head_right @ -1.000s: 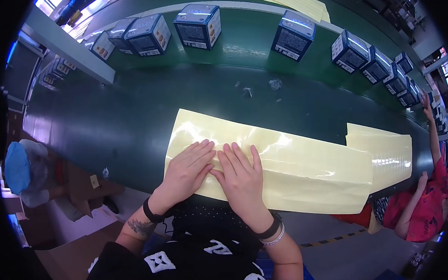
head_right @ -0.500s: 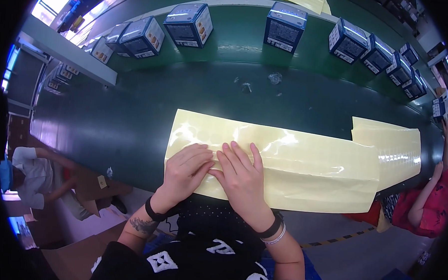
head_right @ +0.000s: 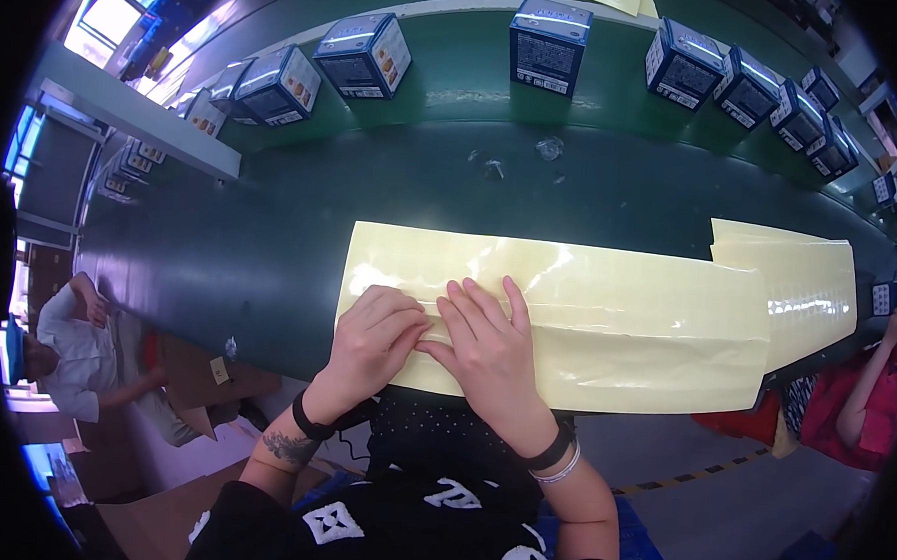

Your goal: The person peels circular stickers from a yellow backing sheet by hand and presses them onto the top of blue boxes on a conveyor belt, repeating the process for several boxes.

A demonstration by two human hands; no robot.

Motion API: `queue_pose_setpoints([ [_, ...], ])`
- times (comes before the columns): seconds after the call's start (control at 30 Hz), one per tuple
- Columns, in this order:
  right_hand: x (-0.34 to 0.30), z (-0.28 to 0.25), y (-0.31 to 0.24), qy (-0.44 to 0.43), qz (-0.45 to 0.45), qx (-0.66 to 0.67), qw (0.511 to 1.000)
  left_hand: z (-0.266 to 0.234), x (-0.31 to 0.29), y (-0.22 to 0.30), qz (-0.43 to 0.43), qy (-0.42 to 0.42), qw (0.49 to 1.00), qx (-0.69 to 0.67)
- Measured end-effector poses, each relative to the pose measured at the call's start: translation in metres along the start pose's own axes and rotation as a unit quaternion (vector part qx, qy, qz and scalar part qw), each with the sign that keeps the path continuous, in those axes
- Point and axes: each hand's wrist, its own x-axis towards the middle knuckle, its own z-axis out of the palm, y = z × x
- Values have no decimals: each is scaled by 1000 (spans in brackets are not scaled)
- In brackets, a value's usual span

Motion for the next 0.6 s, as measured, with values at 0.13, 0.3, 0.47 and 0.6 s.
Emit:
queue_pose_setpoints([
  [0.13, 2, -7, -1, -2, 16, 26, 1000, -34, 11, 12, -15, -35, 999, -10],
  [0.3, -4, -13, 12, -7, 17, 25, 1000, -103, 69, -10, 9, -114, 993, 27],
  [0.47, -7, -15, 8, -14, 14, 22, 1000, -124, 153, -112, 15, -67, 993, 100],
  [0.6, -8, -17, 10, -13, 8, 18, 1000, -125, 192, -164, 3, -37, 991, 125],
])
